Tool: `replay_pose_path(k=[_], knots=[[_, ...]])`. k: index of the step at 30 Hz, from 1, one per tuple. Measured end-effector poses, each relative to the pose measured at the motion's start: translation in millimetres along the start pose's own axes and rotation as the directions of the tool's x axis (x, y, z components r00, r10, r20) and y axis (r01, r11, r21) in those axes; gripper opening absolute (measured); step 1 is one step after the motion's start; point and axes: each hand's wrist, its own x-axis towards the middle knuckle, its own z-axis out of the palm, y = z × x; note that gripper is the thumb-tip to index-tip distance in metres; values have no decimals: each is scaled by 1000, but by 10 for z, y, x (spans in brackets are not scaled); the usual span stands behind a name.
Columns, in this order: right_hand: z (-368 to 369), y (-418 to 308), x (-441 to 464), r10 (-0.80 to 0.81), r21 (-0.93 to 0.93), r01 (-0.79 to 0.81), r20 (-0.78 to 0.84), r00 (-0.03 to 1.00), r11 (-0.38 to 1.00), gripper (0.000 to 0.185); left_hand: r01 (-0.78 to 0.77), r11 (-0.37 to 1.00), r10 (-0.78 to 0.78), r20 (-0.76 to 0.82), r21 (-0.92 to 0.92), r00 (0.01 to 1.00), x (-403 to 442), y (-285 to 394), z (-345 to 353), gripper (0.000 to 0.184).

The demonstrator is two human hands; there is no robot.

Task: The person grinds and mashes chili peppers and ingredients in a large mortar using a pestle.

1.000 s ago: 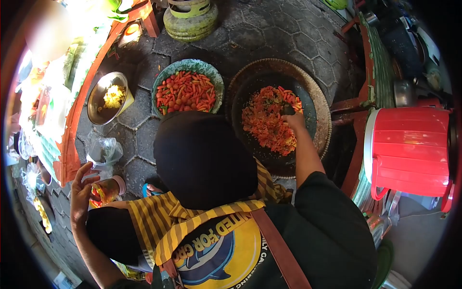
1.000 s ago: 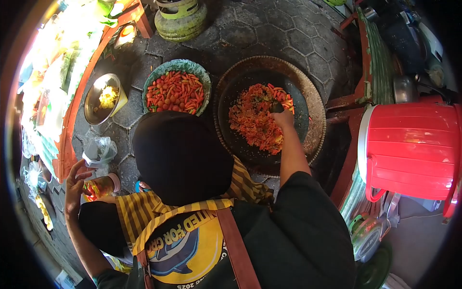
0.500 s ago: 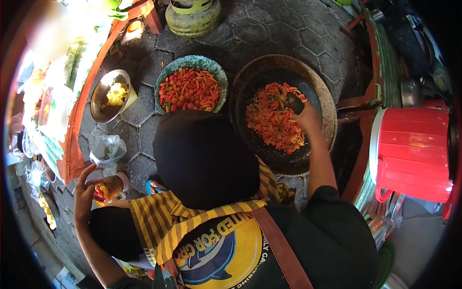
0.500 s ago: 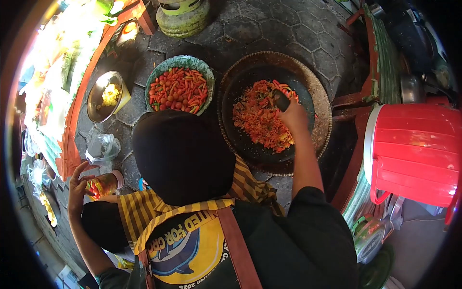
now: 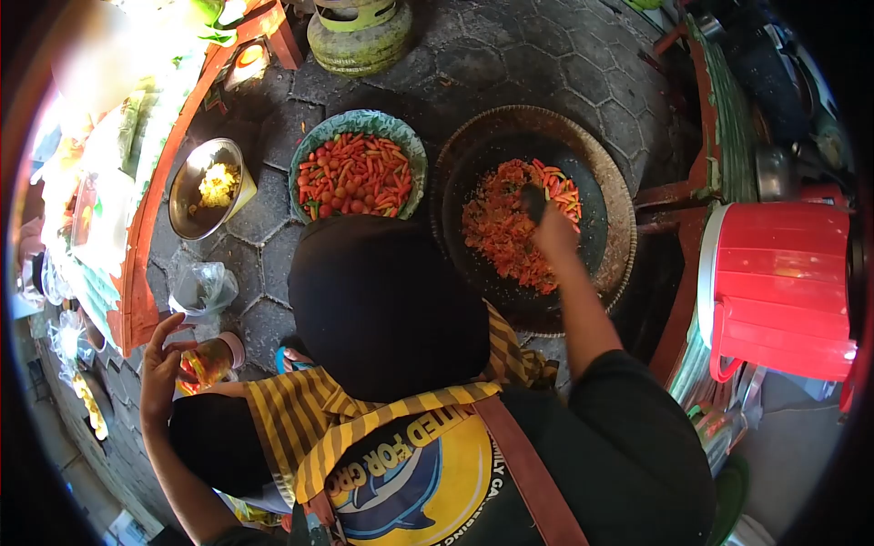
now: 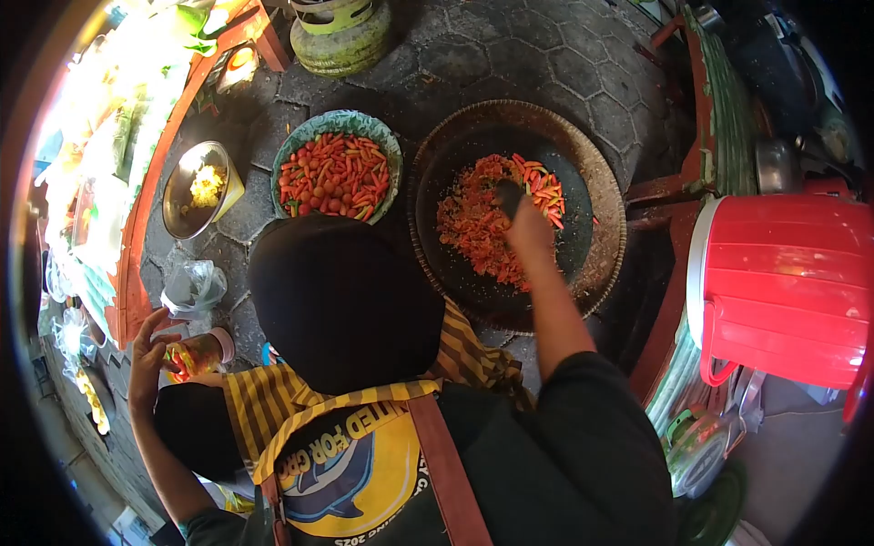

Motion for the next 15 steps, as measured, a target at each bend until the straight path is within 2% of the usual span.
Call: replay_pose_path(k=[2, 5, 6, 7, 8, 10, 11, 13, 14, 15], knots=[[265, 14, 70, 9, -69, -13, -60, 998, 998, 43, 14, 1000, -14, -2, 19, 1000, 5, -14, 10, 54], [22, -58, 268, -35, 57, 37, -33, 999, 998, 43, -3, 1000, 3, 43, 14, 999, 59, 73, 34, 54], [-271, -29, 405, 4, 155, -43, 246, 969, 987, 42, -10, 1000, 10, 52, 9, 999, 79, 80, 40, 55], [-455, 23, 459, 7, 224, -141, 514, 858, 964, 42, -8, 1000, 8, 59, 4, 998, 72, 79, 40, 55], [-540, 78, 467, 4, 223, -135, 505, 863, 965, 42, -17, 1000, 18, 67, -11, 998, 50, 89, 42, 55], [-572, 168, 345, -117, 150, 75, 295, 948, 986, 44, 2, 1000, 0, 53, -25, 999, 3, 28, -3, 55], [-498, 151, 218, -118, 143, 77, 308, 944, 987, 44, 17, 999, -15, 46, -27, 999, -20, 11, -22, 55], [-391, 4, -47, -6, 152, -14, 127, 992, 988, 50, -10, 999, 10, 9, -37, 1000, -27, 52, 25, 55], [146, 87, 76, -91, 78, 89, 19, 996, 993, 54, -6, 999, 6, 5, -40, 1000, -4, 33, 8, 55], [142, 70, 32, -89, 76, 87, 28, 996, 993, 54, -1, 999, 1, 9, -37, 1000, -16, 24, 2, 56]])
